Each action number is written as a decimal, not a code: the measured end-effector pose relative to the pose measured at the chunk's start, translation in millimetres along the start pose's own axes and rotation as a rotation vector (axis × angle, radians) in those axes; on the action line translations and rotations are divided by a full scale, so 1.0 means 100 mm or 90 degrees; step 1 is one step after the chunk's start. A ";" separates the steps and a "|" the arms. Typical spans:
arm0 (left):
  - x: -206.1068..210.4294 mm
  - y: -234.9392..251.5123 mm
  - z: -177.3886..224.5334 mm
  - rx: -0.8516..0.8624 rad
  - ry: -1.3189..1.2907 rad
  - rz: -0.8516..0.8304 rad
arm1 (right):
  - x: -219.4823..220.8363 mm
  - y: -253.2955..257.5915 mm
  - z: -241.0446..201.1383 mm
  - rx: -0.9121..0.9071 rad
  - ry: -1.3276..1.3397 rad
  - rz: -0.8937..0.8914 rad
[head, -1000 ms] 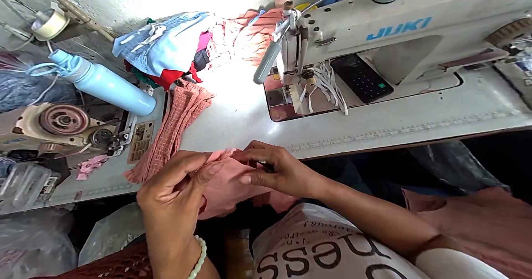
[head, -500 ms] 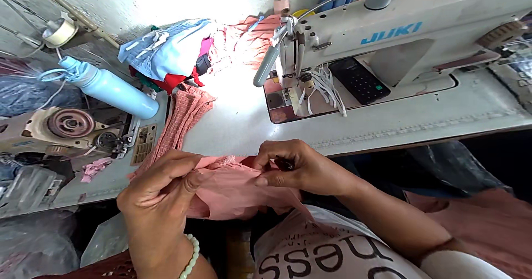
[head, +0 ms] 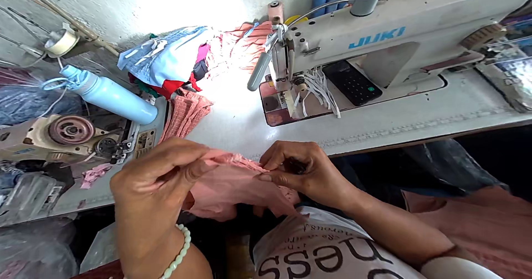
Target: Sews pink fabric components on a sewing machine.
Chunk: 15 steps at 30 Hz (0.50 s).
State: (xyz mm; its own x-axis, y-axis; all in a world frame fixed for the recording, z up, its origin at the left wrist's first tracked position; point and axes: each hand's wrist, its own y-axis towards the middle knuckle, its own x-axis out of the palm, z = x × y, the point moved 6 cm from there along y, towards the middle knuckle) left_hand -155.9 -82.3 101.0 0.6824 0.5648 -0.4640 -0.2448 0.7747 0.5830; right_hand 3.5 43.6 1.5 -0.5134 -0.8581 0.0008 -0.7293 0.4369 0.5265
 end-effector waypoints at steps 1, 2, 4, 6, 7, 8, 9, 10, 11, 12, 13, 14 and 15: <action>0.03 0.06 -0.05 -0.005 0.010 -0.010 | -0.02 -0.02 0.02 -0.001 -0.016 0.021; 0.08 0.13 -0.13 -0.018 0.021 -0.019 | -0.04 -0.03 0.07 0.000 -0.047 0.050; 0.24 0.29 -0.38 -0.060 0.028 -0.042 | -0.10 -0.06 0.21 0.009 -0.138 0.121; 0.49 0.44 -0.73 -0.124 0.037 -0.084 | -0.19 -0.07 0.39 0.032 -0.243 0.175; 0.65 0.50 -0.92 -0.160 0.046 -0.112 | -0.24 -0.08 0.50 0.047 -0.294 0.187; 0.82 0.55 -1.11 -0.199 0.058 -0.142 | -0.29 -0.08 0.61 0.066 -0.337 0.192; 1.00 0.58 -1.30 -0.239 0.072 -0.167 | -0.34 -0.09 0.73 0.089 -0.367 0.194; 1.18 0.60 -1.48 -0.277 0.087 -0.188 | -0.40 -0.09 0.85 0.119 -0.386 0.191; 1.36 0.59 -1.64 -0.296 0.100 -0.209 | -0.45 -0.09 0.97 0.153 -0.398 0.181; 1.53 0.58 -1.78 -0.314 0.118 -0.234 | -0.50 -0.10 1.08 0.190 -0.406 0.169; 1.69 0.56 -1.90 -0.338 0.143 -0.256 | -0.55 -0.11 1.19 0.234 -0.409 0.153; 1.82 0.54 -2.01 -0.365 0.169 -0.270 | -0.60 -0.12 1.28 0.279 -0.413 0.137; 1.93 0.53 -2.09 -0.395 0.189 -0.273 | -0.63 -0.13 1.34 0.316 -0.421 0.123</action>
State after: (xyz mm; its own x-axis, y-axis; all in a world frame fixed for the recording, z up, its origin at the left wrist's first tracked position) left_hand -181.6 126.8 -97.2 0.6138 0.1679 -0.7714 -0.4011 0.9079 -0.1216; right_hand -15.1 128.5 -119.0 -0.6957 -0.4893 -0.5258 -0.6358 0.7602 0.1337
